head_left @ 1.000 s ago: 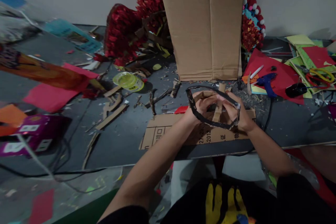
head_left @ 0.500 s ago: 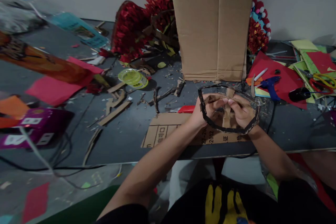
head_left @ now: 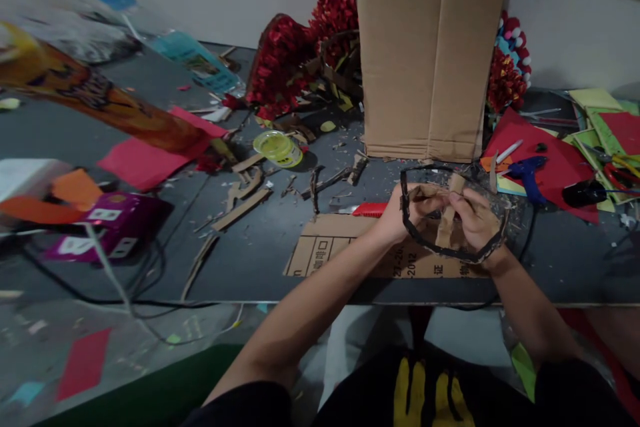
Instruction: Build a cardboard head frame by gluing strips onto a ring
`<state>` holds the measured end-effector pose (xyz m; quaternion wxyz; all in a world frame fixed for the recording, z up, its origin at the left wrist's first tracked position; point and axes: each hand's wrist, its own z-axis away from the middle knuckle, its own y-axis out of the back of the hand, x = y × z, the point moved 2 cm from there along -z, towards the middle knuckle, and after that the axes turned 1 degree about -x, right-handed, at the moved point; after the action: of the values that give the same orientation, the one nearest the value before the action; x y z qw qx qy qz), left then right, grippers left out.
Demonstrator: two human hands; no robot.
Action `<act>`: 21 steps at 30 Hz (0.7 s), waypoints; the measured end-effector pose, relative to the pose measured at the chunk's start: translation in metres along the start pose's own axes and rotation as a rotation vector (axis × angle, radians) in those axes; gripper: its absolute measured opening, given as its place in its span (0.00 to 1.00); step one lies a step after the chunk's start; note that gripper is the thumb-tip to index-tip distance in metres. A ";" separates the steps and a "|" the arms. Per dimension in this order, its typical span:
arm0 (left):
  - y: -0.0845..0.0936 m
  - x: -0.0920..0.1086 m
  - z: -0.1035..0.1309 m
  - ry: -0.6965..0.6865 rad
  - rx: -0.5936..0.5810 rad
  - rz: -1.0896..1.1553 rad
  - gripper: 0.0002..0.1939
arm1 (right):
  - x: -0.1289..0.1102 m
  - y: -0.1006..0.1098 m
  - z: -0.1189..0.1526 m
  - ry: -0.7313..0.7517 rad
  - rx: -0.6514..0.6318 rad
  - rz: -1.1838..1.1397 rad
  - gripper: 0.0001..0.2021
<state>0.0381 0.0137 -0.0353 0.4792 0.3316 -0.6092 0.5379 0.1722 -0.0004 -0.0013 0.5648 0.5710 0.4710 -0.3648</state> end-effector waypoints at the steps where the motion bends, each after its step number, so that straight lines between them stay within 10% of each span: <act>1: 0.000 -0.001 0.000 0.018 -0.016 0.036 0.10 | -0.001 0.000 0.001 0.010 -0.005 0.009 0.17; 21: 0.000 0.014 0.000 0.099 0.043 0.119 0.14 | 0.011 -0.005 0.000 0.218 0.006 0.052 0.21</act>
<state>0.0335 0.0153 -0.0217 0.4686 0.2782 -0.5916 0.5942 0.1706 0.0004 -0.0137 0.5178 0.6208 0.5139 -0.2871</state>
